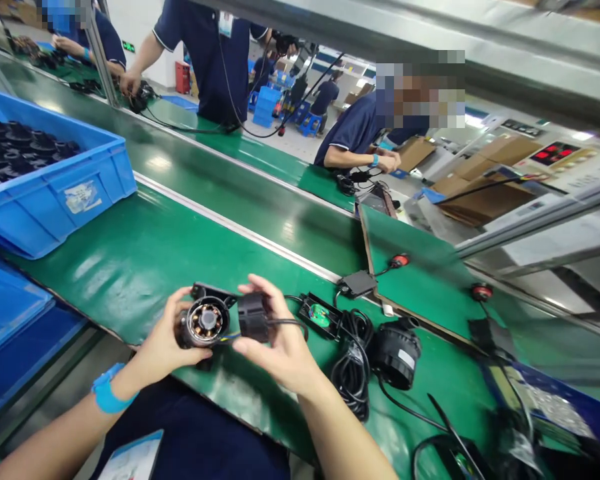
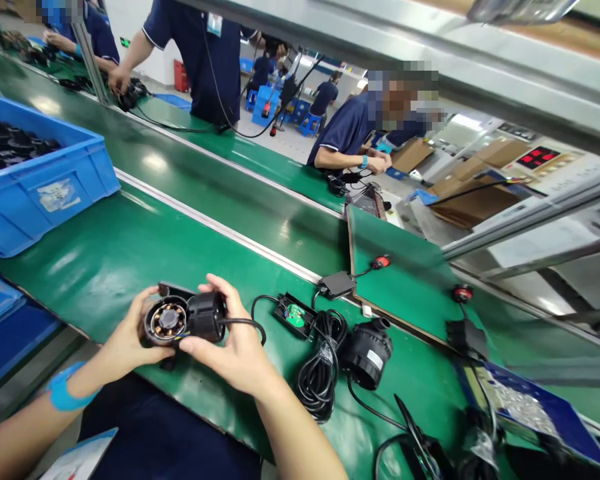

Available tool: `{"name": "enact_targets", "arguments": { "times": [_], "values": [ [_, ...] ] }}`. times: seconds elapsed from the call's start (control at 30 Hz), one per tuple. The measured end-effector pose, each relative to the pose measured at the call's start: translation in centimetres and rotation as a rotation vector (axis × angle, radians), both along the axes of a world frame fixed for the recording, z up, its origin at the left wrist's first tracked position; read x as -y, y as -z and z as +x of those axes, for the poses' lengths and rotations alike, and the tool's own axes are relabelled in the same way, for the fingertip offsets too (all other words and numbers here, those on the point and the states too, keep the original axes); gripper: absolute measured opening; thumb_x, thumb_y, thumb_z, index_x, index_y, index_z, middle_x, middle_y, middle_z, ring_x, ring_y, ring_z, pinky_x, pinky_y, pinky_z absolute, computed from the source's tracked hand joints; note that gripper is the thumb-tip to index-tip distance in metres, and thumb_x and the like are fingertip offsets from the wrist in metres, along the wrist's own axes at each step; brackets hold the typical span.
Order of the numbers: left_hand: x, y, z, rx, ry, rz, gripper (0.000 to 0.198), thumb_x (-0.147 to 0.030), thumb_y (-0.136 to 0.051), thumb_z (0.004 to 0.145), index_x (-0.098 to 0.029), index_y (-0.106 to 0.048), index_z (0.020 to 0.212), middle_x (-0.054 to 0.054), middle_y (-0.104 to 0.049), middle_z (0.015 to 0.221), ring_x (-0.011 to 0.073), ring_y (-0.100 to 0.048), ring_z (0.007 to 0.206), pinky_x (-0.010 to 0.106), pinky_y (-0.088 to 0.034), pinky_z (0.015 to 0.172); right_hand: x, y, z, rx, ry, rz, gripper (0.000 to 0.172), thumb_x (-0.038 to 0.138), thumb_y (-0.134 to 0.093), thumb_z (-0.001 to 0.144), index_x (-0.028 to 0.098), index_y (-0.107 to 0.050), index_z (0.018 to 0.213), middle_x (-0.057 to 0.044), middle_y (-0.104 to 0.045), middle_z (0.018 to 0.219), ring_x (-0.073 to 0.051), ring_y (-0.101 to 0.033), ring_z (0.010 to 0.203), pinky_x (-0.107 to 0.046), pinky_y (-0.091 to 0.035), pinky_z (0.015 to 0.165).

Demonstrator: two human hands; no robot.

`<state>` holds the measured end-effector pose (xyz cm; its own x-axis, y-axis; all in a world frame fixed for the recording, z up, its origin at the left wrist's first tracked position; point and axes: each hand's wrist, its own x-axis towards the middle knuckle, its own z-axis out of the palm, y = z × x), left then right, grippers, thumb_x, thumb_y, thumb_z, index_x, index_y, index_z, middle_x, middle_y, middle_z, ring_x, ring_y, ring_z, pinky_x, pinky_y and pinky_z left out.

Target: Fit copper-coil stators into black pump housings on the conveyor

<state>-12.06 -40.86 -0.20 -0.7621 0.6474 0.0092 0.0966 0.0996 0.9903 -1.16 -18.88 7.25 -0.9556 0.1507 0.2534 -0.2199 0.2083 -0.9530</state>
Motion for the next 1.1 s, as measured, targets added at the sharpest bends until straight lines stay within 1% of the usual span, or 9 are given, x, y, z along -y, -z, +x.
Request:
{"name": "enact_targets", "arguments": {
  "times": [0.1, 0.17, 0.33, 0.47, 0.6, 0.7, 0.83, 0.93, 1.1],
  "values": [
    [0.3, 1.1, -0.7, 0.058, 0.154, -0.016, 0.113, -0.039, -0.089, 0.075, -0.028, -0.014, 0.158, 0.019, -0.047, 0.151, 0.0298, -0.062, 0.129, 0.046, -0.055, 0.107, -1.1, 0.3, -0.8, -0.014, 0.182, 0.477, 0.079, 0.056, -0.078, 0.088, 0.028, -0.046, 0.155, -0.012, -0.059, 0.138, -0.025, -0.062, 0.122, -0.040, -0.053, 0.102],
    [0.6, 1.6, -1.3, -0.003, 0.260, -0.019, 0.112, -0.039, -0.089, 0.078, -0.032, -0.014, 0.161, 0.016, -0.042, 0.157, 0.0296, -0.056, 0.138, 0.044, -0.052, 0.112, -1.1, 0.6, -1.3, -0.068, 0.220, 0.597, 0.085, 0.062, -0.077, 0.086, 0.033, -0.043, 0.159, -0.010, -0.065, 0.128, -0.025, -0.068, 0.108, -0.038, -0.057, 0.089],
    [1.1, 0.9, -2.8, -0.303, 0.414, -0.053, 0.102, -0.035, -0.079, 0.087, -0.036, -0.014, 0.166, 0.012, -0.036, 0.163, 0.0293, -0.045, 0.148, 0.045, -0.046, 0.118, 1.7, 1.6, -2.1, -0.203, 0.205, 0.314, 0.089, 0.055, -0.074, 0.092, 0.028, -0.029, 0.164, -0.012, -0.059, 0.140, -0.024, -0.062, 0.124, -0.043, -0.050, 0.111],
    [0.5, -1.2, -1.9, -0.712, 0.154, -0.058, 0.100, -0.063, -0.081, 0.080, -0.022, -0.035, 0.159, 0.017, -0.038, 0.159, 0.0285, -0.042, 0.148, 0.043, -0.042, 0.121, 4.2, 1.9, -2.9, -0.282, 0.254, 0.286, 0.083, 0.046, -0.076, 0.091, 0.025, -0.036, 0.161, -0.011, -0.060, 0.136, -0.021, -0.062, 0.122, -0.037, -0.053, 0.107],
    [-0.3, -2.8, -0.2, -0.998, -0.061, 0.200, 0.055, -0.028, -0.083, 0.087, -0.013, -0.054, 0.131, 0.011, -0.063, 0.126, 0.0142, -0.059, 0.128, 0.025, -0.044, 0.118, 5.1, 2.2, -3.5, -0.286, 0.283, 0.186, 0.089, 0.032, -0.077, 0.084, 0.020, -0.031, 0.159, -0.010, -0.065, 0.125, -0.019, -0.068, 0.111, -0.035, -0.057, 0.099],
    [-0.7, -2.9, 0.2, -1.043, -0.050, 0.309, 0.039, -0.011, -0.082, 0.084, -0.010, -0.061, 0.117, 0.010, -0.067, 0.113, 0.0171, -0.066, 0.117, 0.039, -0.049, 0.117, 4.9, 2.1, -3.6, -0.254, 0.289, 0.134, 0.079, 0.026, -0.075, 0.081, 0.016, -0.039, 0.151, -0.009, -0.067, 0.120, -0.016, -0.069, 0.103, -0.031, -0.057, 0.095],
    [-0.8, -2.1, 0.1, -0.988, -0.067, 0.385, 0.046, -0.005, -0.083, 0.079, -0.009, -0.062, 0.121, 0.010, -0.072, 0.107, 0.0225, -0.068, 0.116, 0.053, -0.051, 0.115, 3.8, 1.1, -3.2, -0.238, 0.193, 0.254, 0.078, 0.023, -0.076, 0.081, 0.018, -0.046, 0.153, -0.008, -0.064, 0.135, -0.017, -0.065, 0.120, -0.029, -0.052, 0.105],
    [-0.7, -1.7, 0.0, -1.032, -0.057, 0.395, 0.039, -0.008, -0.083, 0.080, -0.009, -0.064, 0.113, 0.009, -0.072, 0.105, 0.0233, -0.065, 0.124, 0.047, -0.051, 0.116, 2.8, 0.5, -3.0, -0.230, 0.072, 0.276, 0.082, 0.020, -0.074, 0.083, 0.020, -0.043, 0.159, -0.007, -0.063, 0.136, -0.017, -0.063, 0.121, -0.029, -0.050, 0.106],
    [-0.8, -1.4, -0.2, -1.013, -0.015, 0.365, 0.024, -0.010, -0.084, 0.080, -0.014, -0.070, 0.099, 0.011, -0.059, 0.133, 0.0274, -0.048, 0.146, 0.040, -0.047, 0.120, 1.8, 0.6, -2.8, -0.136, -0.085, 0.337, 0.092, 0.029, -0.074, 0.088, 0.023, -0.028, 0.168, -0.007, -0.059, 0.136, -0.021, -0.054, 0.121, -0.038, -0.041, 0.111]
  ]
}}
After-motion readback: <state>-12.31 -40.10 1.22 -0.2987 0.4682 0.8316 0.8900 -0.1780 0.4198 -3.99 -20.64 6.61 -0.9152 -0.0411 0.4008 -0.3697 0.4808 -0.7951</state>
